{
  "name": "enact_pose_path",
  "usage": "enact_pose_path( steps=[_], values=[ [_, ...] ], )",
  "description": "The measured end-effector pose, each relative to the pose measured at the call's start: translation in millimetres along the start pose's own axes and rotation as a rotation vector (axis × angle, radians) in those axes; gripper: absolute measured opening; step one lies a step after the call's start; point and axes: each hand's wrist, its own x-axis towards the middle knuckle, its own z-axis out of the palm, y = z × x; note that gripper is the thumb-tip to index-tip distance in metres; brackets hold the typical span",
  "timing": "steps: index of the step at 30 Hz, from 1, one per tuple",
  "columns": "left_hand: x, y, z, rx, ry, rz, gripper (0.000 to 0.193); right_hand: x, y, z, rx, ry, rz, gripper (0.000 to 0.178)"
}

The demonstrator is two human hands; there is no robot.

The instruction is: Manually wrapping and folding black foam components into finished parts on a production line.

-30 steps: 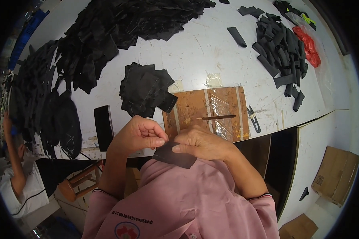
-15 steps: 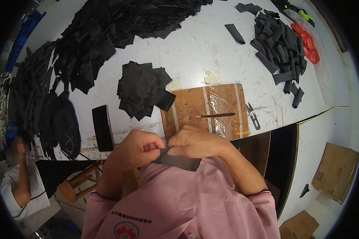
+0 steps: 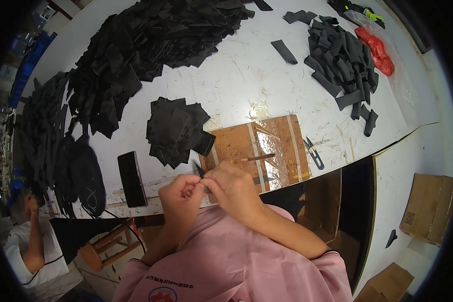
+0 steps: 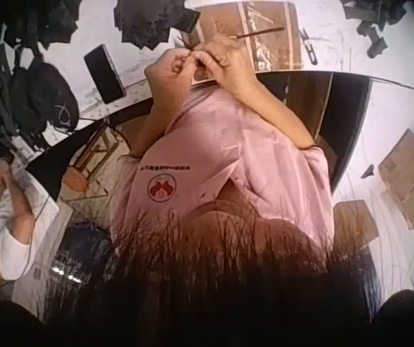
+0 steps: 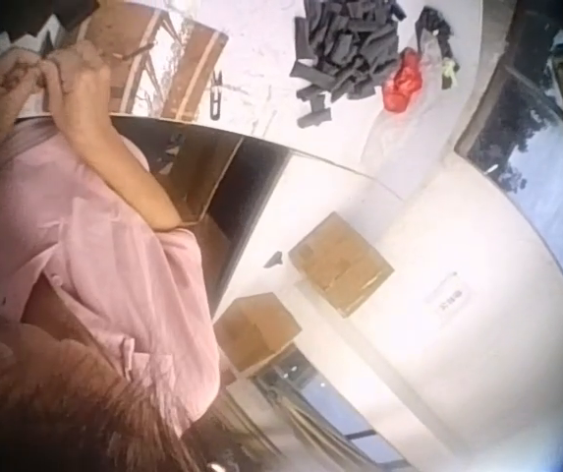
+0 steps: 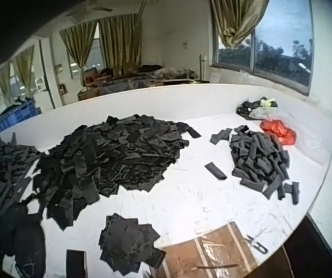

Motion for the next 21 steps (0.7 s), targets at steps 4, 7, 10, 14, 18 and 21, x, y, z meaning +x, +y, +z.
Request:
enact_pose_path(
  steps=[4,7,10,14,18,21],
  values=[
    [1.7,-20.1,13.9,0.579,0.339,0.327,0.015,0.3,-0.5,4.7,-0.364,-0.117,-0.124,0.011],
    [2.6,-27.6,13.1,0.456,0.332,0.327,0.011,-3.7,1.8,9.3,-0.522,-0.132,-0.144,0.012],
    [8.6,-12.4,11.7,-0.184,0.296,-0.101,0.017,-2.7,9.5,10.8,-0.539,-0.089,-0.091,0.012],
    [18.1,-6.0,-2.1,-0.633,0.062,-0.244,0.018,0.9,10.3,9.0,-0.090,0.104,0.028,0.013],
    [18.9,4.2,-11.8,-0.738,-0.170,-0.235,0.021,3.7,1.5,-1.9,0.730,-0.072,0.691,0.006],
    [19.3,3.4,-10.3,-0.517,-0.066,-0.243,0.024,-7.6,17.3,1.7,1.139,-0.091,0.881,0.006]
  ],
)
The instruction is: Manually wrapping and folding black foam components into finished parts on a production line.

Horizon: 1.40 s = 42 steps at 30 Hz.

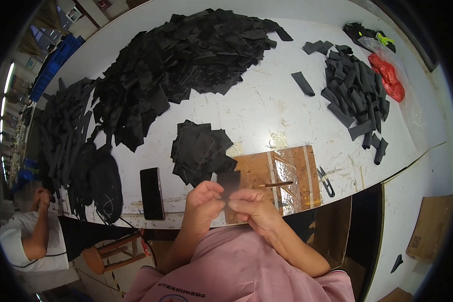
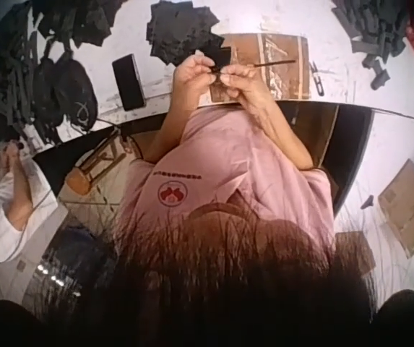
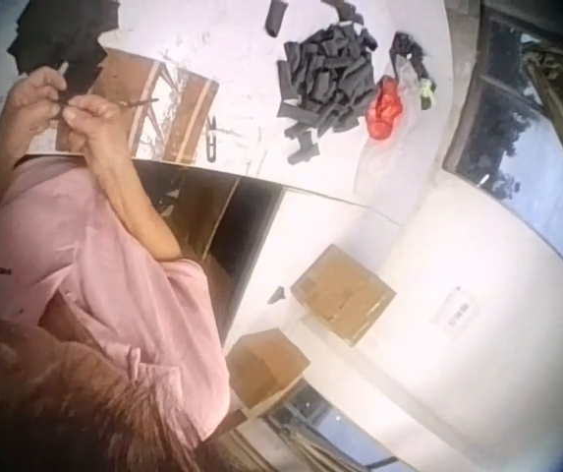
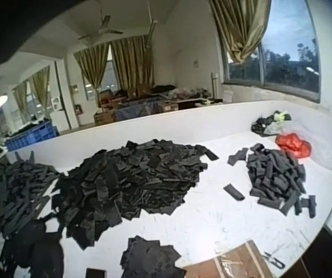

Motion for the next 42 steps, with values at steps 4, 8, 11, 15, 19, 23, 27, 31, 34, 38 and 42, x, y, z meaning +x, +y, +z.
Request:
enact_pose_path(
  steps=[4,8,11,15,19,23,27,31,34,38,42],
  values=[
    [2.7,-14.8,18.3,0.549,0.314,0.564,0.021,1.0,-3.2,5.3,0.137,-0.159,0.013,0.007],
    [-6.4,-12.5,17.7,0.843,0.392,0.730,0.019,0.3,-2.1,4.9,-0.143,-0.129,-0.150,0.015],
    [-11.3,-6.8,8.8,0.659,0.198,0.474,0.021,-2.8,2.6,1.4,-0.167,-0.033,-0.192,0.017],
    [-5.1,10.1,5.9,0.009,-0.136,0.067,0.032,-4.0,3.1,-6.4,-0.089,-0.038,-0.232,0.015],
    [-19.7,14.9,10.4,-0.410,-0.468,-0.239,0.044,-33.2,-11.6,15.3,-0.059,-0.184,-0.187,0.016],
    [-21.7,10.6,26.9,-0.131,-0.364,-0.043,0.047,-31.0,-16.8,-3.4,-0.253,-0.034,-0.447,0.012],
    [-23.6,-5.9,37.6,0.313,-0.066,0.236,0.026,-34.3,-19.6,-0.8,-0.429,0.072,-0.542,0.009],
    [-22.4,-16.6,37.4,0.625,0.006,0.587,0.026,-38.7,-23.2,-1.5,-0.651,0.149,-0.618,0.010],
    [-21.5,-14.5,40.1,0.766,0.003,0.747,0.024,-41.0,-23.1,-3.1,-0.693,0.160,-0.640,0.010],
    [-11.1,-11.4,35.1,0.915,-0.037,0.901,0.019,-43.0,-25.5,-2.7,-0.761,0.153,-0.703,0.012],
    [-15.3,-14.3,42.7,0.615,-0.040,0.720,0.013,-44.5,-22.5,1.7,-0.838,0.199,-0.749,0.012]
  ],
)
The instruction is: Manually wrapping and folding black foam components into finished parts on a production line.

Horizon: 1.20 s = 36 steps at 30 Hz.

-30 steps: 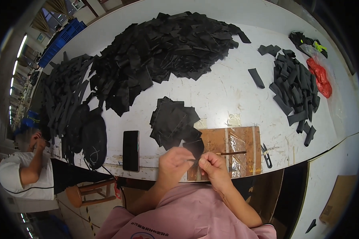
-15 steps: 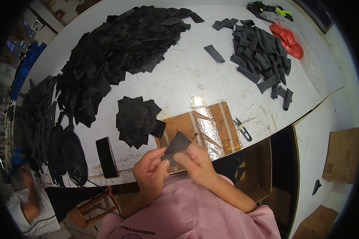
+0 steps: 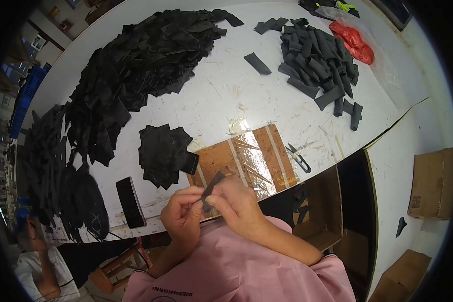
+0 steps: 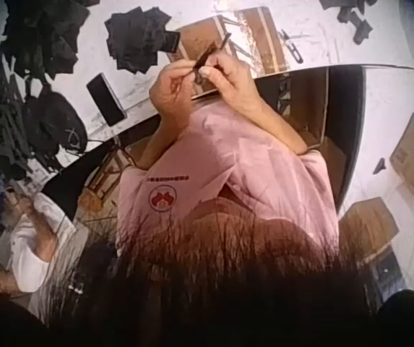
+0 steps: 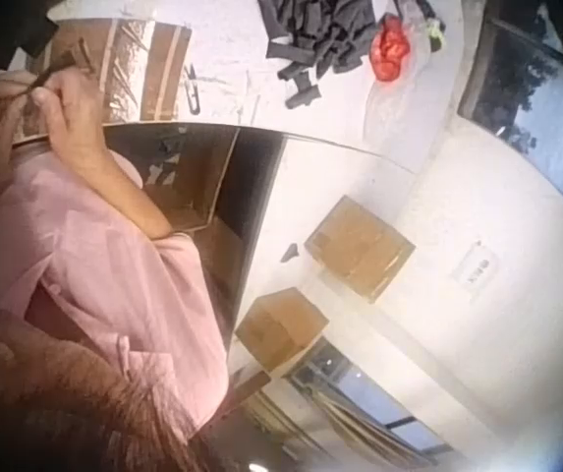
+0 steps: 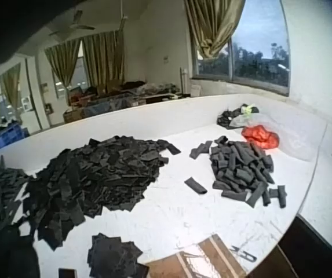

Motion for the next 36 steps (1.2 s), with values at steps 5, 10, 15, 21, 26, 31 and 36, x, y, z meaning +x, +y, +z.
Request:
enact_pose_path(
  steps=[5,10,15,21,26,31,36],
  values=[
    [2.0,6.7,-7.5,-0.560,-0.005,-0.647,0.016,-1.5,4.9,1.0,-0.074,0.073,-0.020,0.012],
    [12.7,15.0,-7.5,-1.150,-0.124,-0.875,0.025,-7.9,-2.2,-3.0,0.435,-0.022,0.264,0.012],
    [33.9,46.5,-7.4,-1.432,-0.522,-0.771,0.032,-1.3,-47.2,-27.2,0.203,-0.093,-0.153,0.015],
    [82.5,37.7,13.4,-1.548,-0.215,-1.017,0.032,42.8,-41.0,-54.4,0.245,-0.022,0.126,0.025],
    [82.2,21.1,22.3,-1.444,-0.137,-1.050,0.025,40.2,-2.4,-50.9,0.575,-0.137,0.279,0.020],
    [108.5,3.9,8.9,-1.558,-0.178,-1.158,0.015,69.9,-16.7,-52.7,0.355,-0.204,0.305,0.024],
    [90.8,10.4,29.4,-1.467,0.089,-1.216,0.022,53.3,6.4,-55.9,0.558,-0.221,0.291,0.021]
  ],
)
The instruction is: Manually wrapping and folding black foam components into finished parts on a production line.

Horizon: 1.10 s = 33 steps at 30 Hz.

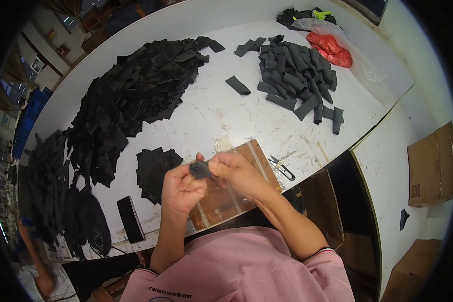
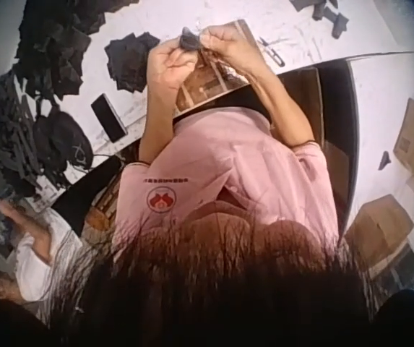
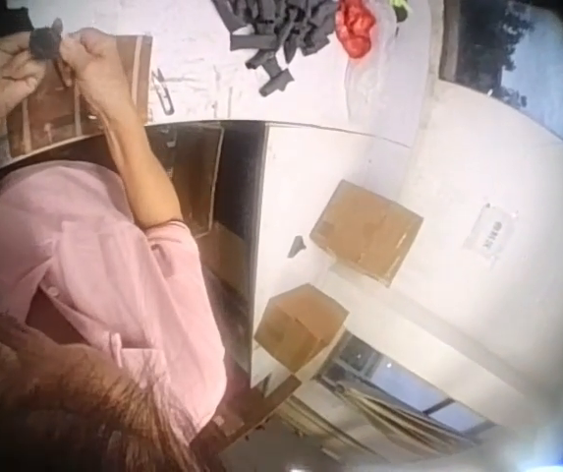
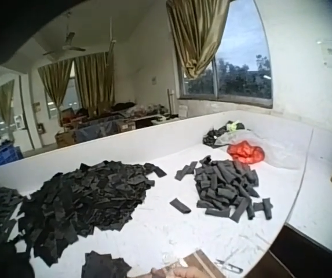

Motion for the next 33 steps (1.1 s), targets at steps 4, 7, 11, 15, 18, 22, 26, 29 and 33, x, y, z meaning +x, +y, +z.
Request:
enact_pose_path(
  steps=[4,7,11,15,18,22,26,29,33],
  values=[
    [-2.7,-11.9,-38.9,0.168,-0.161,0.116,0.021,-10.7,23.3,-1.6,-0.017,0.041,0.000,0.020],
    [-7.7,-18.2,-27.6,0.375,-0.168,0.294,0.021,-5.4,19.2,-3.9,-0.057,0.033,-0.018,0.018],
    [-40.0,-36.5,0.5,0.895,-0.269,0.719,0.028,-3.6,-17.5,1.8,-0.061,-0.104,-0.053,0.017],
    [-30.2,-31.1,-13.2,0.811,-0.214,0.637,0.027,7.1,-11.2,-1.4,-0.131,-0.212,-0.039,0.017],
    [-12.6,-17.9,-43.4,0.482,-0.297,0.355,0.026,4.0,32.7,-9.4,-0.047,-0.084,-0.031,0.017],
    [-9.6,-15.0,-39.4,0.699,-0.217,0.421,0.027,3.5,36.5,-9.5,-0.054,-0.008,-0.085,0.017],
    [-15.3,-10.4,-16.0,1.478,-0.305,1.051,0.019,-1.7,13.5,-8.4,-0.266,0.118,-0.071,0.018],
    [-15.4,-13.1,-11.9,1.457,-0.428,1.091,0.012,-8.4,-6.1,-2.6,-0.541,0.181,-0.360,0.019],
    [-16.1,-15.2,-20.9,1.202,-0.444,1.215,0.010,-20.1,-45.4,17.3,-1.382,0.026,-0.697,0.024]
  ],
)
